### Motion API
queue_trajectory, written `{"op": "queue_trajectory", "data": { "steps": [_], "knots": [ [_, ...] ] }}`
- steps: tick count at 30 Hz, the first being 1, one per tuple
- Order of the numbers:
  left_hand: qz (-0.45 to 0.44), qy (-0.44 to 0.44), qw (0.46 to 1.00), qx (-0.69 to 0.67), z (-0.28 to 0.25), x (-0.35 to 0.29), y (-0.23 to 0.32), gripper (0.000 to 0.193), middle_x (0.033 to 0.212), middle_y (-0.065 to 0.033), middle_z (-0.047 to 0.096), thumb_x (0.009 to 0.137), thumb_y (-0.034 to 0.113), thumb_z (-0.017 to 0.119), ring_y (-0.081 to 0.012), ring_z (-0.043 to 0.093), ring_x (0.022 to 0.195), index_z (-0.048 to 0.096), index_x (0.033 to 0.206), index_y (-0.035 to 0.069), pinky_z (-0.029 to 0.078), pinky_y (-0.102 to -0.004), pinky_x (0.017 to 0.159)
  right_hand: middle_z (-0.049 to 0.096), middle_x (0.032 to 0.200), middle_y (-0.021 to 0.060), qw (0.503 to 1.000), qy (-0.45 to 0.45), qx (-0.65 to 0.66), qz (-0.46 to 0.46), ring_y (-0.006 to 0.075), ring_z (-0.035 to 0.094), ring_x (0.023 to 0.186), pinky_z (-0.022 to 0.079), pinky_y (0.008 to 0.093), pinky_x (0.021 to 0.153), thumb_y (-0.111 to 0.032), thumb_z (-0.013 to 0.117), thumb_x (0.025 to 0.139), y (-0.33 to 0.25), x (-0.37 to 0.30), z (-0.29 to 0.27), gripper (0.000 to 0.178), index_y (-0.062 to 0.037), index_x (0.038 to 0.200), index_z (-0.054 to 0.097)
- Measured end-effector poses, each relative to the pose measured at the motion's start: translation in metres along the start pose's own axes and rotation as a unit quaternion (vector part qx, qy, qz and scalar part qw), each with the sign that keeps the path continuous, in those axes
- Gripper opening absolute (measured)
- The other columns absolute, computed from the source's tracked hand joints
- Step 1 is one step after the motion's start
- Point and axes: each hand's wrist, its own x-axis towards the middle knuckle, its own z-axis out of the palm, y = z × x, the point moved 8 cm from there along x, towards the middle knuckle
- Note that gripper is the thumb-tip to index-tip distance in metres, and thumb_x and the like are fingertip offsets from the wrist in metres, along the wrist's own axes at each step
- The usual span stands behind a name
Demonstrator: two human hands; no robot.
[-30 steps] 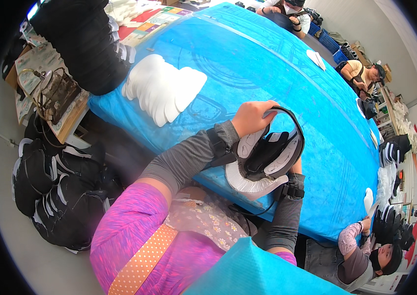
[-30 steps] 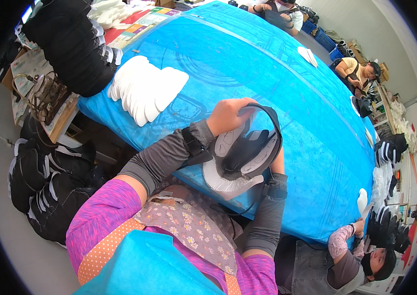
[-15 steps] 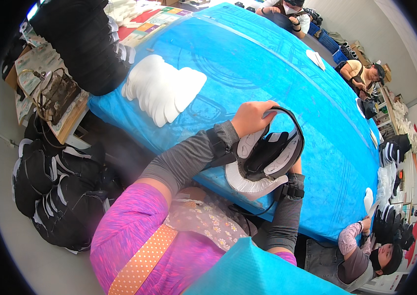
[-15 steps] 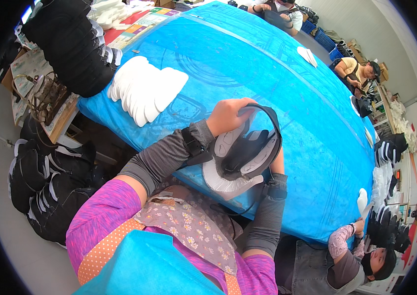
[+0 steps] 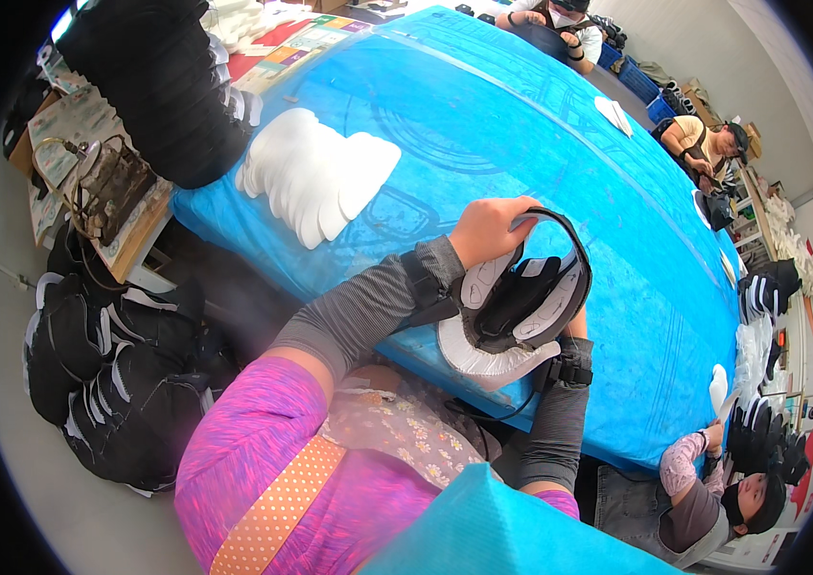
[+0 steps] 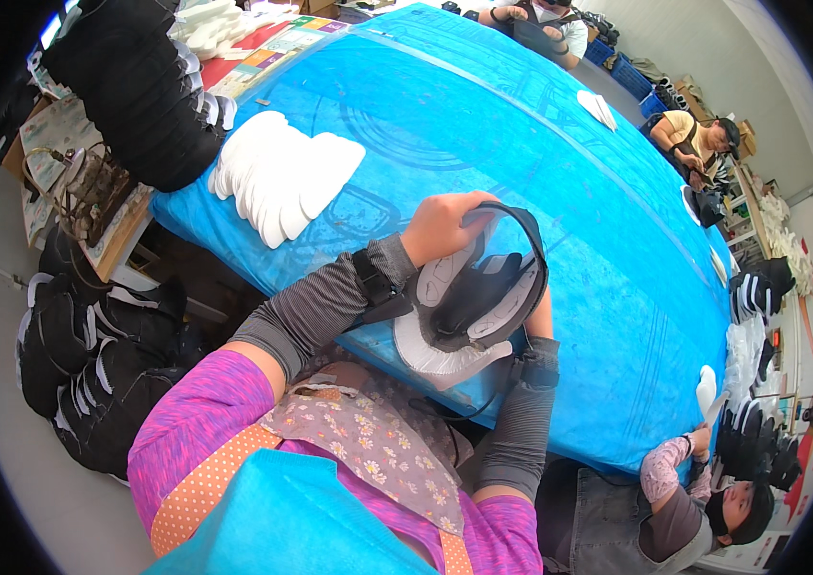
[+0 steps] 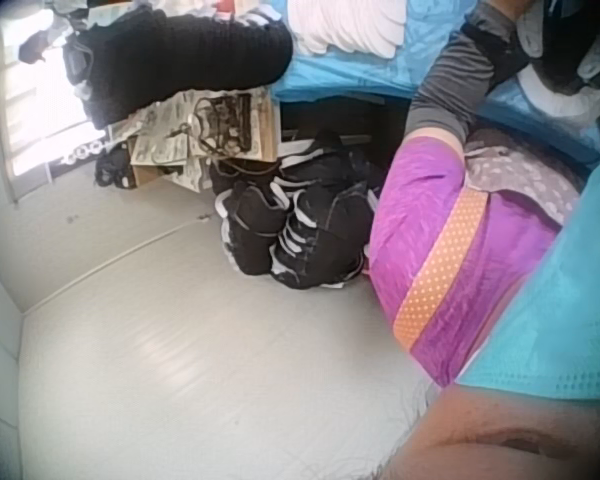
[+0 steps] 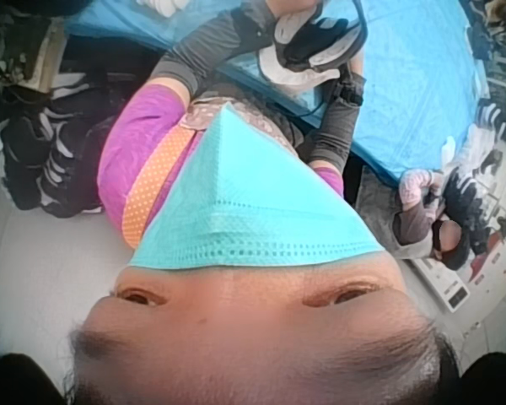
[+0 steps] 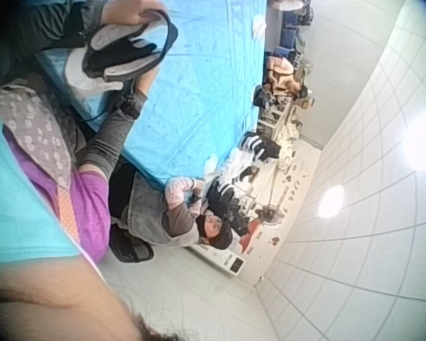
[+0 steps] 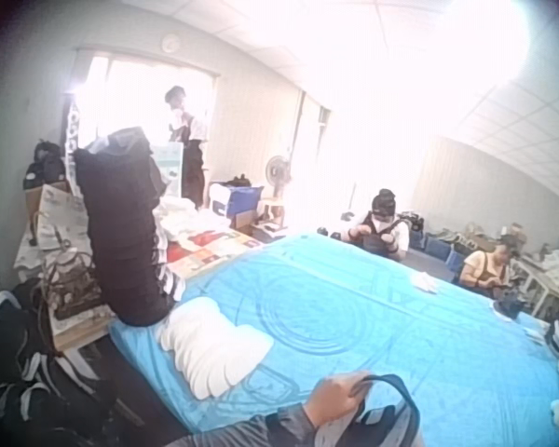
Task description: The worker is assembling the internal components and upper parts of a shoe at a manufacturing station.
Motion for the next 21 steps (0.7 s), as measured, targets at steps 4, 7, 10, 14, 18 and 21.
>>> {"op": "queue_trajectory", "data": {
  "steps": [4,7,10,14,18,21],
  "knots": [
    [0.013,0.007,1.000,0.003,-0.001,0.000,0.001,0.021,0.094,-0.0122,0.070,0.089,0.017,0.065,-0.0323,0.068,0.082,0.068,0.109,0.011,0.054,-0.0381,0.069,0.066,0.102,0.0179,1.000,-0.006,-0.024,-0.014,0.0245,0.060,0.090,0.051,0.0386,0.080,-0.009,0.063,0.089,-0.002,0.000,0.000,0.028,0.0048,0.112,0.057],
    [0.017,0.009,1.000,0.004,0.000,0.000,0.002,0.021,0.094,-0.0122,0.070,0.089,0.017,0.065,-0.0321,0.068,0.082,0.068,0.109,0.011,0.054,-0.0381,0.069,0.065,0.103,0.0180,0.999,-0.006,-0.050,-0.011,0.0247,0.060,0.092,0.050,0.0383,0.081,-0.010,0.062,0.089,-0.002,-0.002,-0.001,0.028,0.0048,0.113,0.057],
    [0.010,0.003,1.000,0.003,0.000,0.000,0.001,0.022,0.094,-0.0122,0.070,0.089,0.017,0.065,-0.0320,0.068,0.082,0.068,0.109,0.011,0.054,-0.0381,0.070,0.065,0.105,0.0182,0.998,-0.011,-0.068,-0.011,0.0250,0.060,0.093,0.050,0.0381,0.082,-0.010,0.062,0.090,-0.007,-0.003,0.000,0.028,0.0047,0.114,0.056],
    [0.021,0.018,1.000,-0.007,-0.002,0.000,0.003,0.021,0.090,-0.0133,0.070,0.089,0.020,0.065,-0.0341,0.068,0.080,0.067,0.108,0.012,0.053,-0.0412,0.068,0.065,0.106,0.0182,0.997,-0.018,-0.078,-0.014,0.0252,0.060,0.094,0.050,0.0381,0.082,-0.011,0.061,0.090,-0.012,-0.003,0.001,0.029,0.0047,0.114,0.056],
    [0.021,0.016,1.000,-0.005,-0.001,0.001,0.003,0.021,0.090,-0.0132,0.070,0.089,0.020,0.065,-0.0338,0.068,0.080,0.067,0.108,0.012,0.053,-0.0411,0.067,0.065,0.105,0.0177,0.998,-0.026,-0.062,-0.003,0.0255,0.061,0.093,0.050,0.0383,0.082,-0.011,0.061,0.090,-0.012,-0.003,0.002,0.028,0.0046,0.114,0.056],
    [0.017,0.012,1.000,-0.006,0.000,0.001,0.003,0.020,0.090,-0.0132,0.070,0.089,0.020,0.065,-0.0339,0.068,0.080,0.067,0.108,0.012,0.053,-0.0410,0.067,0.066,0.103,0.0175,0.999,-0.002,-0.046,-0.021,0.0254,0.061,0.092,0.050,0.0386,0.081,-0.010,0.062,0.090,-0.016,-0.003,0.000,0.027,0.0047,0.112,0.057]
  ]
}}
